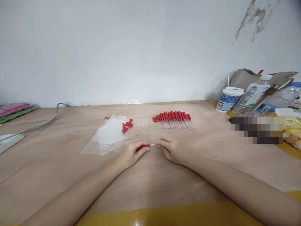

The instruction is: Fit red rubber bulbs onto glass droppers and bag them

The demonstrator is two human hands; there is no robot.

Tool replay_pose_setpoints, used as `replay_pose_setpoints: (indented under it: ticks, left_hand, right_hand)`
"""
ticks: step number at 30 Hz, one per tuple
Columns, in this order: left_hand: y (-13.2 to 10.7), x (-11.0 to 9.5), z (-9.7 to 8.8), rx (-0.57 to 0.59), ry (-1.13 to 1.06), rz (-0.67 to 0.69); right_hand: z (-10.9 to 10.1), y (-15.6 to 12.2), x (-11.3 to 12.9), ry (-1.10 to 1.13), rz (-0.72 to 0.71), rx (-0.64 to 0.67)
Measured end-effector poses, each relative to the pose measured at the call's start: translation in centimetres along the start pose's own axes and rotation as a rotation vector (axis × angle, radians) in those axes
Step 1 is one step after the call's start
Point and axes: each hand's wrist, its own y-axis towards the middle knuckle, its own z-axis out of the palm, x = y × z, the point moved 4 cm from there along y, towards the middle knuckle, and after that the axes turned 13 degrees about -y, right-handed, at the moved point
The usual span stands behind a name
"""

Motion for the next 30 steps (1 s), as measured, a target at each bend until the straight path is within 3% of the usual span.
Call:
replay_pose_setpoints:
  ticks: [6, 13, 30]
  left_hand:
    - [0.2, 0.2, -0.3, -0.022, -0.040, -0.022]
    - [-0.2, 0.9, 0.5, -0.016, -0.246, -0.219]
    - [-0.3, 0.4, 0.7, 0.016, -0.195, -0.181]
  right_hand:
    - [-0.4, 0.3, -0.6, 0.087, 0.007, -0.030]
    - [0.0, 0.0, -0.3, 0.076, 0.006, -0.045]
    - [0.5, 0.7, 0.7, 0.040, -0.011, 0.039]
